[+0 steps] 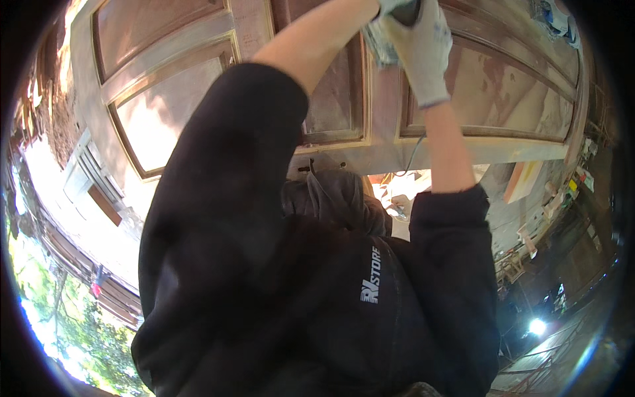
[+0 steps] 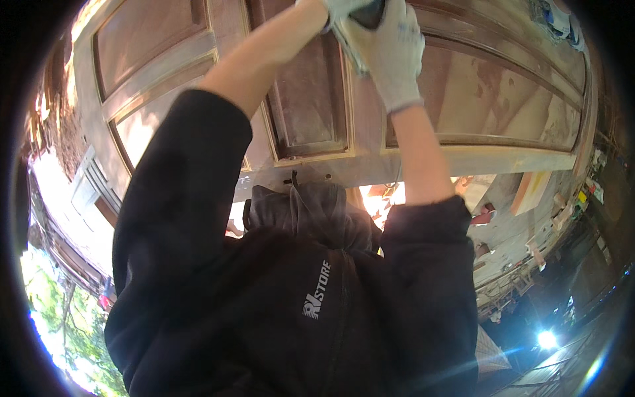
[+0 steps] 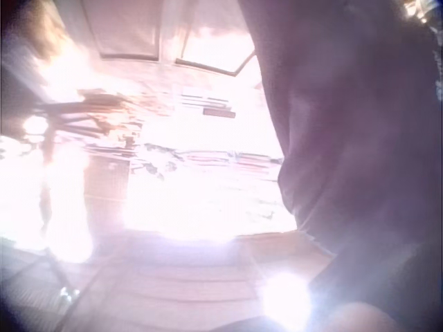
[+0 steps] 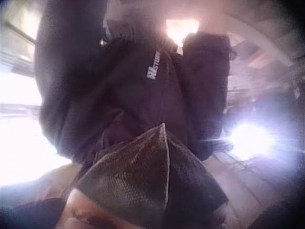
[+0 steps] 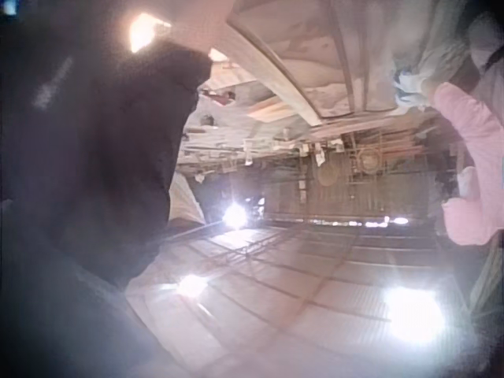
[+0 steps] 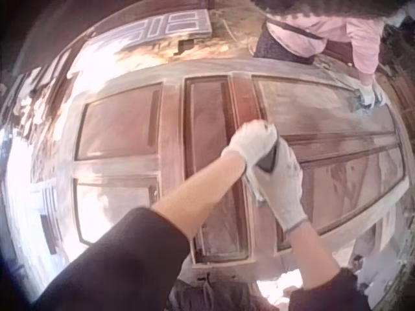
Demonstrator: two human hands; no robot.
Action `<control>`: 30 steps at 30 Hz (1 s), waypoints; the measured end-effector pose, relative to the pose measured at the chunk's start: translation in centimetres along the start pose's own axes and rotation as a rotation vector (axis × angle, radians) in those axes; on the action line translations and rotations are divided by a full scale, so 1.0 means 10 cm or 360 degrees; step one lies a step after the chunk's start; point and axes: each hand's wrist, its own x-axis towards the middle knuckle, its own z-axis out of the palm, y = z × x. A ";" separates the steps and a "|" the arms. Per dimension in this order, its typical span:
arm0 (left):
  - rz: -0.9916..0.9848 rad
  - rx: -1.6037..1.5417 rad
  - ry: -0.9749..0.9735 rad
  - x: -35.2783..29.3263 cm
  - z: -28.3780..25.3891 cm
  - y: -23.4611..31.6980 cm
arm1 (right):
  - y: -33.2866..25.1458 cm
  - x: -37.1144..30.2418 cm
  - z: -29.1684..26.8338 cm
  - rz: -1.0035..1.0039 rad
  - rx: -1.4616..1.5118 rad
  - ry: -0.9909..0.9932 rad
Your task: The person sands a wooden door with an electric sander, moving the tool across the panels and edges. They reposition the sander and continue smoothing the surface throughout the clip.
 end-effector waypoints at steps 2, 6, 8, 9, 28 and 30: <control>-0.0461 -0.0735 0.0079 -0.49 -0.07 0.49 | -0.01 -0.50 -0.25 0.0108 0.0005 -0.0097; -0.0726 -0.1097 -0.0226 -1.52 -0.25 1.35 | -0.03 -1.66 -0.77 0.0377 0.0060 -0.0258; -0.0675 -0.1186 -0.0200 -2.00 -0.14 1.73 | 0.06 -2.29 -0.97 0.0421 0.0036 -0.0301; -0.0668 -0.1206 -0.0310 -2.18 -0.16 1.88 | 0.08 -2.56 -1.09 0.0436 0.0032 -0.0339; -0.0840 -0.1183 0.0168 -0.29 -0.36 0.17 | 0.16 0.13 -0.08 -0.0275 -0.0177 -0.0379; -0.0287 -0.0587 0.0502 0.14 -0.26 -0.30 | -0.07 0.66 0.10 -0.0278 0.0037 -0.0210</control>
